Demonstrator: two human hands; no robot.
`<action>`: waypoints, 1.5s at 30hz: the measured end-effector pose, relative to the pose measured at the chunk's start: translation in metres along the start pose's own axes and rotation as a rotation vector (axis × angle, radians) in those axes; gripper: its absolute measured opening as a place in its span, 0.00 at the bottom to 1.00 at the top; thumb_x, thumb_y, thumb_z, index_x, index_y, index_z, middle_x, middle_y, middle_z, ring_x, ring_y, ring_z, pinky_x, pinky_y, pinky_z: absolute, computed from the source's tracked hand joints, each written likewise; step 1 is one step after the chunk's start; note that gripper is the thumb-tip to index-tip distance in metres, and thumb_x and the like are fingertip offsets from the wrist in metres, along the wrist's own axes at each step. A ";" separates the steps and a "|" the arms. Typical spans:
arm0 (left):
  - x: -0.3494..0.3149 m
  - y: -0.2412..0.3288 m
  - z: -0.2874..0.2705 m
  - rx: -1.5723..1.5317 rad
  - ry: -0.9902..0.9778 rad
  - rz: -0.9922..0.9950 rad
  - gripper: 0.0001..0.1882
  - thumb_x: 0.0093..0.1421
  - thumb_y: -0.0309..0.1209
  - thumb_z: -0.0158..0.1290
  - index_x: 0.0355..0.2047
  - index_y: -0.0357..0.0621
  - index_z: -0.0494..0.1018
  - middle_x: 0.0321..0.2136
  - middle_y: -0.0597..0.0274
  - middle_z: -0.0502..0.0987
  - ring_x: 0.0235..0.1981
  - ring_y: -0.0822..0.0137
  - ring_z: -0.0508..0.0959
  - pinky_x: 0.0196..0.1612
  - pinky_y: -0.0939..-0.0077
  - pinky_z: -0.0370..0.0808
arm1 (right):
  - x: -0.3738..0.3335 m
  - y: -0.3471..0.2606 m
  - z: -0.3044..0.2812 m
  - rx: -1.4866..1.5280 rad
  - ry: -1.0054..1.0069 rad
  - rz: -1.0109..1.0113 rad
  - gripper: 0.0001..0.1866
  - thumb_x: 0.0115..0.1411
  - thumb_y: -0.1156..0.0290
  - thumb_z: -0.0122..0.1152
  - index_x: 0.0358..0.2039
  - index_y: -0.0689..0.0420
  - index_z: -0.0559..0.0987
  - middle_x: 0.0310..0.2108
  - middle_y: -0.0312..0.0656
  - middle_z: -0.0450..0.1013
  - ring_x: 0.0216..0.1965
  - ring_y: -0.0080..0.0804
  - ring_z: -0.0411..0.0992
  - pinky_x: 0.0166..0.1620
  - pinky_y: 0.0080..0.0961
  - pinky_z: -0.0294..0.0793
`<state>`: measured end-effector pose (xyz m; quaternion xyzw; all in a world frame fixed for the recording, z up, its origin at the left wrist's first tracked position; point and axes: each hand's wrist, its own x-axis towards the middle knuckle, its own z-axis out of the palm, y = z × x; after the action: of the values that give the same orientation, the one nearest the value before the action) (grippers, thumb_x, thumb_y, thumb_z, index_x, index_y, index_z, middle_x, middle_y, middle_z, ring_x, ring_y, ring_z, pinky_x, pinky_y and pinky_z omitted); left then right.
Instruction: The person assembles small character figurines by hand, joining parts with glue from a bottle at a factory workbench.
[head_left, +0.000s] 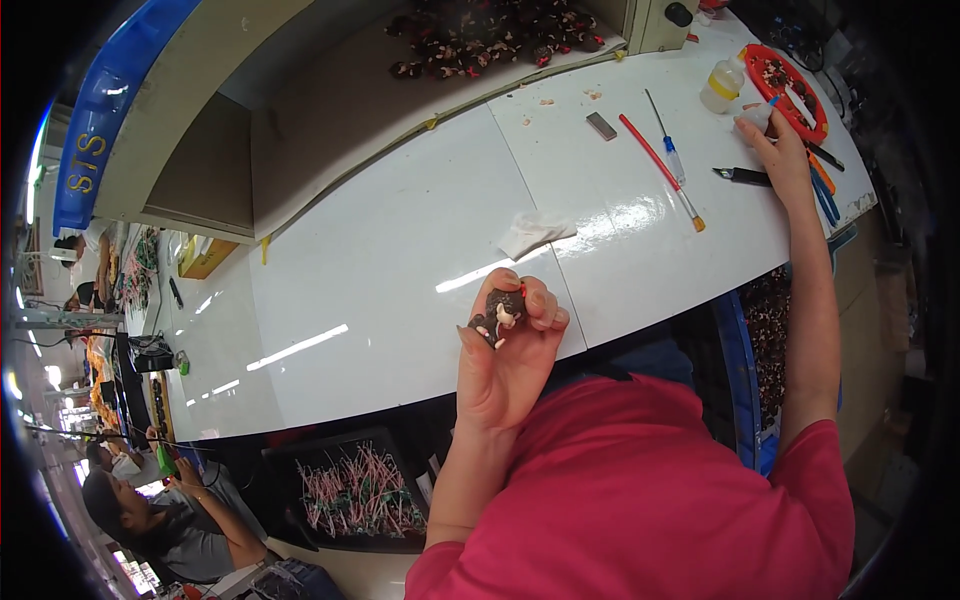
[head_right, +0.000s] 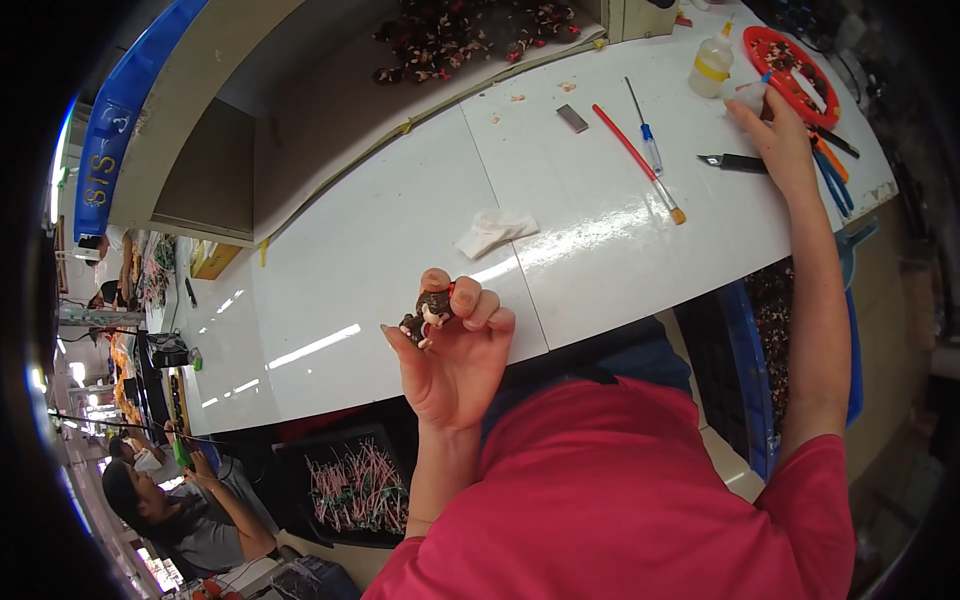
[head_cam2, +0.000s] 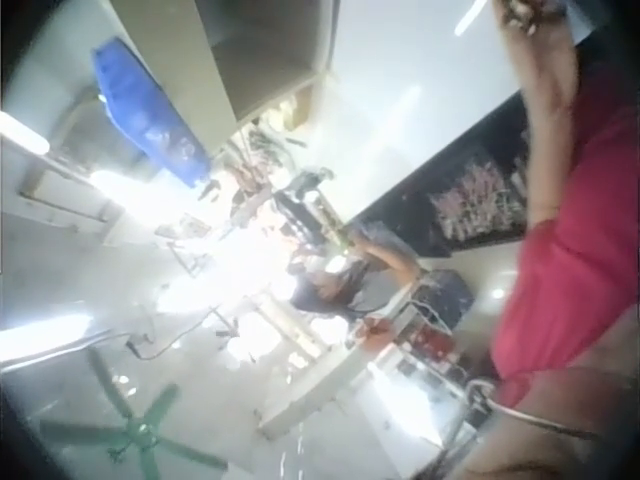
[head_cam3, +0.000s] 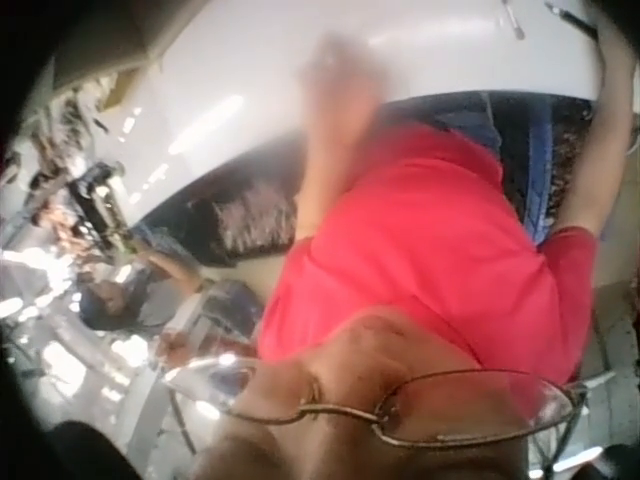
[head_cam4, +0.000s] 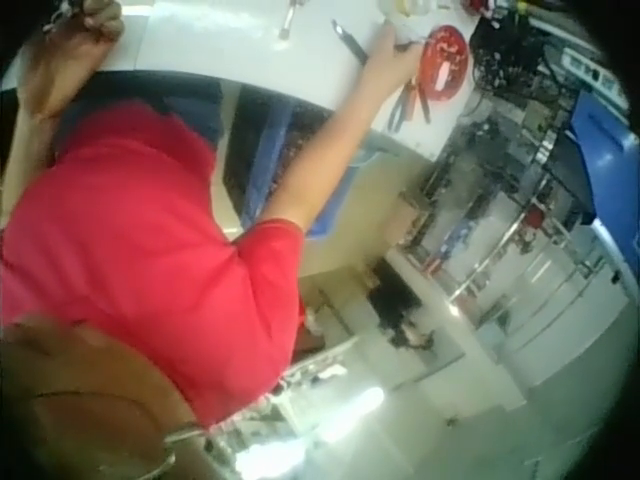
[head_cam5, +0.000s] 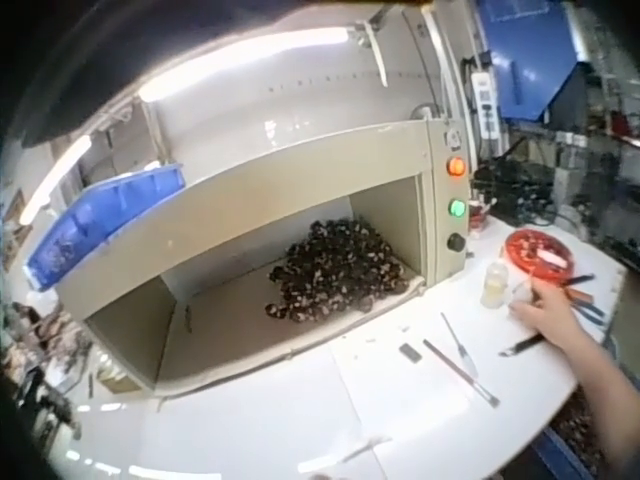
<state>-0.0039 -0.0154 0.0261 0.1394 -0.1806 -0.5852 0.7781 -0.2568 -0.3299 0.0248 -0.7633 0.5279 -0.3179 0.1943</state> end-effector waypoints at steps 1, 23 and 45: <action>0.000 0.000 0.000 -0.040 -0.007 -0.002 0.29 0.58 0.54 0.53 0.50 0.50 0.62 0.37 0.67 0.65 0.38 0.72 0.62 0.48 0.75 0.60 | 0.000 0.002 -0.001 -0.021 0.008 -0.012 0.23 0.57 0.55 0.60 0.45 0.59 0.75 0.38 0.42 0.73 0.38 0.27 0.70 0.43 0.22 0.68; 0.022 -0.031 0.022 0.981 -0.028 0.149 0.29 0.48 0.16 0.59 0.51 0.41 0.64 0.51 0.59 0.61 0.52 0.67 0.66 0.53 0.74 0.65 | -0.145 -0.132 0.056 0.816 -0.531 -0.357 0.32 0.42 0.75 0.70 0.48 0.55 0.66 0.46 0.41 0.64 0.48 0.33 0.65 0.50 0.29 0.66; 0.022 -0.035 0.018 0.903 0.101 0.004 0.30 0.55 0.16 0.53 0.58 0.34 0.58 0.52 0.54 0.66 0.53 0.65 0.69 0.56 0.70 0.67 | -0.145 -0.126 0.061 0.813 -0.418 -0.399 0.26 0.42 0.78 0.67 0.43 0.55 0.68 0.44 0.41 0.64 0.45 0.34 0.66 0.47 0.28 0.68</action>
<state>-0.0368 -0.0469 0.0301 0.4927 -0.3798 -0.4388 0.6484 -0.1640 -0.1515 0.0200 -0.7592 0.1549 -0.3692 0.5131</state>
